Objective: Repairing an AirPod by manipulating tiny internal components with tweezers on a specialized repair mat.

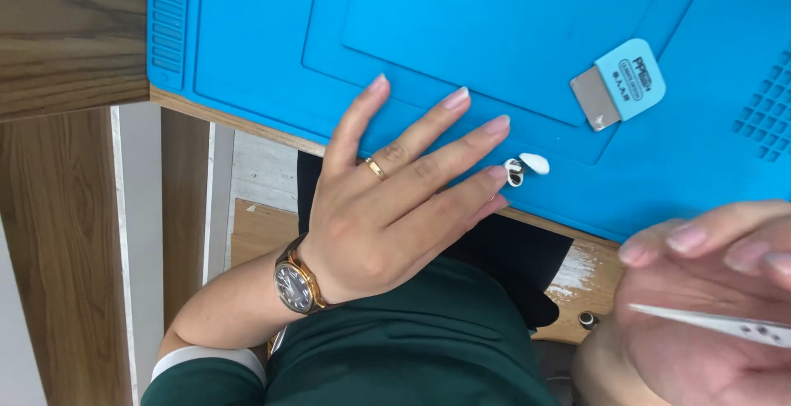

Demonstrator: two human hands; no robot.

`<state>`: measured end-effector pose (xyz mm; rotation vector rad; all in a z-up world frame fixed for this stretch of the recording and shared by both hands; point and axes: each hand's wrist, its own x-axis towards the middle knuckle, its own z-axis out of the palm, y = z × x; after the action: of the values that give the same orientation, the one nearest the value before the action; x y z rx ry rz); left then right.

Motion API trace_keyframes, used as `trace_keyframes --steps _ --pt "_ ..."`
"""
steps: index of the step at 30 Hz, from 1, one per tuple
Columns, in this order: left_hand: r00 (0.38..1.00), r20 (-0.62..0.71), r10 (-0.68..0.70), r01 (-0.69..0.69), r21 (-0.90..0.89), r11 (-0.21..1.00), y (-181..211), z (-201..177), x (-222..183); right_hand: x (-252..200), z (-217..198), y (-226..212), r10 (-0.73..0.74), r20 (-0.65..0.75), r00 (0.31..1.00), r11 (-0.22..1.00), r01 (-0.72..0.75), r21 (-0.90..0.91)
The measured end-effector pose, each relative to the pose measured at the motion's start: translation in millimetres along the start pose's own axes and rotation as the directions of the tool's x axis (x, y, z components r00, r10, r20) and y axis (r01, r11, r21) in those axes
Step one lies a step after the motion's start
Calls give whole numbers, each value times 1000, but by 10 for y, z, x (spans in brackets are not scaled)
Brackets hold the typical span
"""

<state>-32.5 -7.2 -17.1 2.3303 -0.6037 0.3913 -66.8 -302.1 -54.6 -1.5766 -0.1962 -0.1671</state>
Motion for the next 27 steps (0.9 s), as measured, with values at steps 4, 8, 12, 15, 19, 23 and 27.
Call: trace_keyframes --steps 4,8,12,15,19,23,27 --pt "999 32 22 -25 105 994 -32 50 -132 -66 36 25 73 -64 995 995 -77 -62" --pt "1000 5 24 -24 86 996 -46 48 -154 -23 154 -27 65 -8 998 983 -66 -174" --pt "998 -49 41 -37 85 996 -46 110 -184 5 352 -159 99 40 994 959 -85 -269" --pt "993 -113 23 -15 70 997 -28 142 -195 5 1022 -578 148 -170 974 869 -210 -447" --pt "993 -119 1 8 75 997 -28 140 -230 -8 841 -468 172 -83 982 883 -191 -428" --pt "993 -117 -2 13 92 996 -39 141 -235 23 663 -335 121 -7 993 921 -115 -372" --pt "994 -108 24 -10 134 991 -81 162 -237 62 433 -178 133 40 990 936 -112 -333"
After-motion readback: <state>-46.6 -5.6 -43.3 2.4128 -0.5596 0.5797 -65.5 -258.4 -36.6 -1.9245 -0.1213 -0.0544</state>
